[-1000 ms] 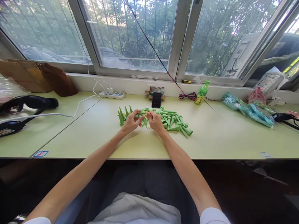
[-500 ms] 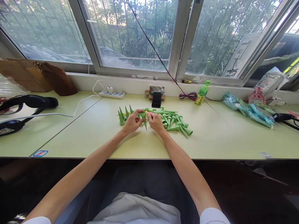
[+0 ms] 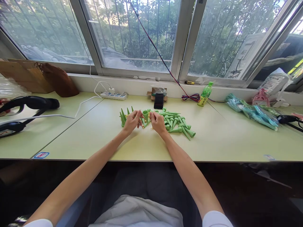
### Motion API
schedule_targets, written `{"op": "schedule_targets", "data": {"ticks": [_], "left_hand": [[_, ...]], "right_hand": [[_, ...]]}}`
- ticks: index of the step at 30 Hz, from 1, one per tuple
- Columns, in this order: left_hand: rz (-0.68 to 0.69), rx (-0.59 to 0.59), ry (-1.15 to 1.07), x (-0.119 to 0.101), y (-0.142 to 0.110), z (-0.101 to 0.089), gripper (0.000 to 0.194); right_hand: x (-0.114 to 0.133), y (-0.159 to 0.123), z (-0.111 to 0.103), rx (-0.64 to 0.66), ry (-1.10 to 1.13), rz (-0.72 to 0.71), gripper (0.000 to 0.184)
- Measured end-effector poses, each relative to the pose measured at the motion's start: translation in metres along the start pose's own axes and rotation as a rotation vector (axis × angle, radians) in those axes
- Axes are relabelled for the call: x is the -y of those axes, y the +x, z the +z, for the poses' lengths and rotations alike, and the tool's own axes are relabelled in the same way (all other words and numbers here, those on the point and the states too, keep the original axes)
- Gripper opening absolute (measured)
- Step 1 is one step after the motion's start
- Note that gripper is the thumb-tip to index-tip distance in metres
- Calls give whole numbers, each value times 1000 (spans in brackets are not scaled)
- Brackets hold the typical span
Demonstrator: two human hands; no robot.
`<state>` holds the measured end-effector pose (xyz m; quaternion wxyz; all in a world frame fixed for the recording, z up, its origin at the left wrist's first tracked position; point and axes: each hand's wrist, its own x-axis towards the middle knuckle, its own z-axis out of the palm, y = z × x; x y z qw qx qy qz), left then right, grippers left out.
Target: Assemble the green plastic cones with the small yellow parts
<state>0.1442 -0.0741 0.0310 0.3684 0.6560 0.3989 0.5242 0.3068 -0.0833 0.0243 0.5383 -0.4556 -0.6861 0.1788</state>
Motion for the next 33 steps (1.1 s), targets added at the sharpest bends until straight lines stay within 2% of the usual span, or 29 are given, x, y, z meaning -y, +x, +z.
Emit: {"op": "schedule_targets", "data": {"ticks": [3, 7, 15, 27, 33], "left_hand": [[-84, 5, -75, -1, 2, -2, 59], [-230, 150, -154, -5, 1, -2, 67], [-420, 264, -303, -13, 1, -6, 65], [-357, 334, -369, -7, 1, -10, 53], [-315, 358, -379, -5, 0, -11, 52]], "right_hand": [[0, -1, 0, -4, 19, 0, 46], [-1, -1, 1, 33, 45, -14, 47], [-3, -2, 2, 70, 114, -13, 47], [-5, 0, 0, 79, 49, 54, 51], [-4, 0, -2, 58, 43, 39, 50]]}}
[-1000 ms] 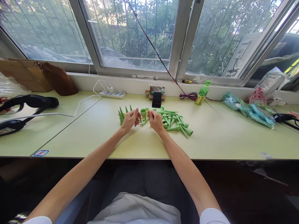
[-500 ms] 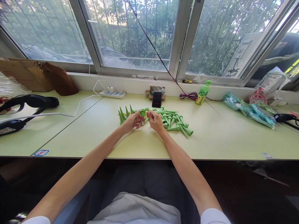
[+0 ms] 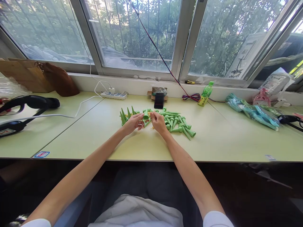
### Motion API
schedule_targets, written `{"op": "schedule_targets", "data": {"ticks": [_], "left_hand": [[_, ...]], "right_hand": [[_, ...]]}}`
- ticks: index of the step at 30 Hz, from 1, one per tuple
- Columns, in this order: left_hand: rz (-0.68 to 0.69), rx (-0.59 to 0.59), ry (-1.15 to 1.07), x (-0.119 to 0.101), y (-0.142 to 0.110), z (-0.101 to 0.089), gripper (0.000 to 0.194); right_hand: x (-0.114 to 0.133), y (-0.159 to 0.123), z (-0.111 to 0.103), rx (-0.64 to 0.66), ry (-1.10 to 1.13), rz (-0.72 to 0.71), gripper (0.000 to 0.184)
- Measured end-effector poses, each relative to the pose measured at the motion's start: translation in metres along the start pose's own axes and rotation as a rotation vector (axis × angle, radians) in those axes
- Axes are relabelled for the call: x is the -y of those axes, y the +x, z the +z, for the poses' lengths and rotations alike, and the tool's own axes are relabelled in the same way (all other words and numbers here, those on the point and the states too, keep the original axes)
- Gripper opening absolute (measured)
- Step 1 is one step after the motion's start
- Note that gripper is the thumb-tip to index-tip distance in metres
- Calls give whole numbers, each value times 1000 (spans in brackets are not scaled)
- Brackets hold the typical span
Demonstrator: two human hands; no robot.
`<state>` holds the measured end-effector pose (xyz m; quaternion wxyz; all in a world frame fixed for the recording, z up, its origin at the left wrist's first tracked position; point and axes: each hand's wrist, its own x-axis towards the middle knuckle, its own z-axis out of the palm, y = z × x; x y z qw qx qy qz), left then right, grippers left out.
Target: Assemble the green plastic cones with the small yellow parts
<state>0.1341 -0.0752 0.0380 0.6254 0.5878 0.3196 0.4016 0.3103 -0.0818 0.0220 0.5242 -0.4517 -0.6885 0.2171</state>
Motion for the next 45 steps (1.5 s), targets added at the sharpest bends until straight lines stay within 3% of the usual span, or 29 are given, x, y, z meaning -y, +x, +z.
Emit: {"op": "schedule_targets", "data": {"ticks": [9, 27, 35, 39, 45], "left_hand": [[-7, -39, -23, 6, 2, -2, 64], [167, 47, 76, 4, -1, 4, 53], [221, -3, 159, 0, -2, 11, 49], [182, -87, 81, 3, 3, 9, 53], [122, -331, 76, 3, 7, 8, 52]], "right_hand": [[1, 0, 0, -23, -25, -21, 48], [0, 2, 1, 0, -68, 49, 45], [2, 1, 2, 0, 1, 44, 45], [1, 1, 2, -13, -11, 33, 47], [-2, 1, 3, -15, -11, 29, 47]]}}
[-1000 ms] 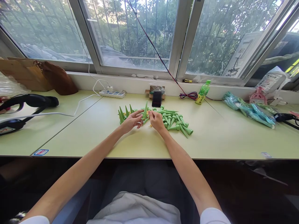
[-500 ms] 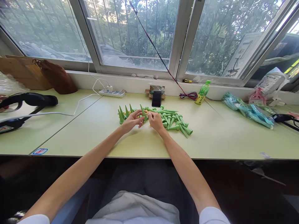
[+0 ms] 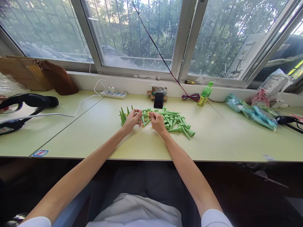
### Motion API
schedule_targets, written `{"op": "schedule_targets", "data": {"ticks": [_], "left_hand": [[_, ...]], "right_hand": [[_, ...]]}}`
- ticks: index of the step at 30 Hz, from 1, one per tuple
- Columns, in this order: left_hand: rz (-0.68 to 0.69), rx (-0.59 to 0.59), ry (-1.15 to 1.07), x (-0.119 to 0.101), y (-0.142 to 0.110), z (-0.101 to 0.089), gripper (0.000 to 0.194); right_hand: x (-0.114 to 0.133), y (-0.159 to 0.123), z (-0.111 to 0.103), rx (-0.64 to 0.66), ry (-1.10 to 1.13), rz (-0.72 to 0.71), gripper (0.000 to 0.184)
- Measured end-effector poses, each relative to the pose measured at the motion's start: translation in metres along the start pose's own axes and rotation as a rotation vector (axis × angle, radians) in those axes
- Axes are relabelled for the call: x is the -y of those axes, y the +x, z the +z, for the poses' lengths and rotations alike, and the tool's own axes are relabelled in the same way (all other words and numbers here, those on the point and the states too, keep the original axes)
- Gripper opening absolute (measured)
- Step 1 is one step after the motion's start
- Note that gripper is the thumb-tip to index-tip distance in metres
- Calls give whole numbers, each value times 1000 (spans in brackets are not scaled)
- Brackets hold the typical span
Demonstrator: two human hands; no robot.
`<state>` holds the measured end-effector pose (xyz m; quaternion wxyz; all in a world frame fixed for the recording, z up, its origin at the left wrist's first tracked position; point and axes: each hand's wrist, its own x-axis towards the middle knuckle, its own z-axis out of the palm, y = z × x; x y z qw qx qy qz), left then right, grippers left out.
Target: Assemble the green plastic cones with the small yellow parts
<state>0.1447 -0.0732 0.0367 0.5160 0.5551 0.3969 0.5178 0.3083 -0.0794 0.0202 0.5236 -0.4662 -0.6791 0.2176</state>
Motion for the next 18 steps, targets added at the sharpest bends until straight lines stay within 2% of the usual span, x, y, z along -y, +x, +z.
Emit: {"op": "schedule_targets", "data": {"ticks": [5, 10, 15, 18], "left_hand": [[-73, 112, 33, 0, -2, 1, 53], [-96, 124, 52, 2, -2, -1, 56], [-60, 163, 17, 1, -4, -4, 56], [18, 164, 49, 1, -5, -3, 55]], "right_hand": [[0, 0, -1, -3, 30, -33, 47], [1, -1, -2, 19, 24, -30, 48], [1, -1, -3, 27, 39, -13, 48], [0, -1, -2, 21, 40, -15, 48]]}}
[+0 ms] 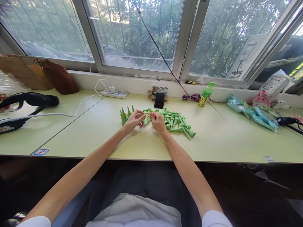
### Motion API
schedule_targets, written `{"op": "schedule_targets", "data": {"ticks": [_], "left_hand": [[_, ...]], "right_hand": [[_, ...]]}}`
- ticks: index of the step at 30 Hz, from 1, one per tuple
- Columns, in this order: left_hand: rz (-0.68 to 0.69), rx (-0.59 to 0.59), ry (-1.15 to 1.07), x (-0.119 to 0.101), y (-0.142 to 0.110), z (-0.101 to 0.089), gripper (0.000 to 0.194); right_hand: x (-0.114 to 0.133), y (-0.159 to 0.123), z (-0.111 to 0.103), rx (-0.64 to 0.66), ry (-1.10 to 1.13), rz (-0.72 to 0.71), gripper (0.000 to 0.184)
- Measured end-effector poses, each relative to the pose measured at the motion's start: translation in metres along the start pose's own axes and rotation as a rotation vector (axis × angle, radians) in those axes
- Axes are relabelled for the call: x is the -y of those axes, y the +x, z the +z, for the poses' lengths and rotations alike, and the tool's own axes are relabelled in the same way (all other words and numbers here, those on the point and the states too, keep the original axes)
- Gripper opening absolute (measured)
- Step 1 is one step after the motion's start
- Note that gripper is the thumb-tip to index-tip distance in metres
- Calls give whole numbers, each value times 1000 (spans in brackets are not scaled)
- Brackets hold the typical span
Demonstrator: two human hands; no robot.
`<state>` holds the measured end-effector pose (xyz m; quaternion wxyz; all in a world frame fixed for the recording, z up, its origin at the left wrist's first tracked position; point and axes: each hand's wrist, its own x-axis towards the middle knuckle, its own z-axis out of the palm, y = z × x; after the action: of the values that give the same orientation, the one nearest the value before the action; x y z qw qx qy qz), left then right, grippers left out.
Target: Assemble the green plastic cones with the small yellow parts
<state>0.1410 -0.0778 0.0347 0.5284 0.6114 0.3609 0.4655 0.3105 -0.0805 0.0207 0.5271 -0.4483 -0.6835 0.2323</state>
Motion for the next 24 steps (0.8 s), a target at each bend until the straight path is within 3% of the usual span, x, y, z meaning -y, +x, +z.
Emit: {"op": "schedule_targets", "data": {"ticks": [9, 18, 24], "left_hand": [[184, -37, 235, 7, 1, 0, 54], [350, -105, 516, 0, -6, 6, 45], [379, -167, 505, 1, -5, 9, 48]], "right_hand": [[-3, 2, 1, 4, 83, 55, 50], [3, 4, 0, 92, 367, 291, 53], [2, 4, 1, 57, 371, 247, 52]]}}
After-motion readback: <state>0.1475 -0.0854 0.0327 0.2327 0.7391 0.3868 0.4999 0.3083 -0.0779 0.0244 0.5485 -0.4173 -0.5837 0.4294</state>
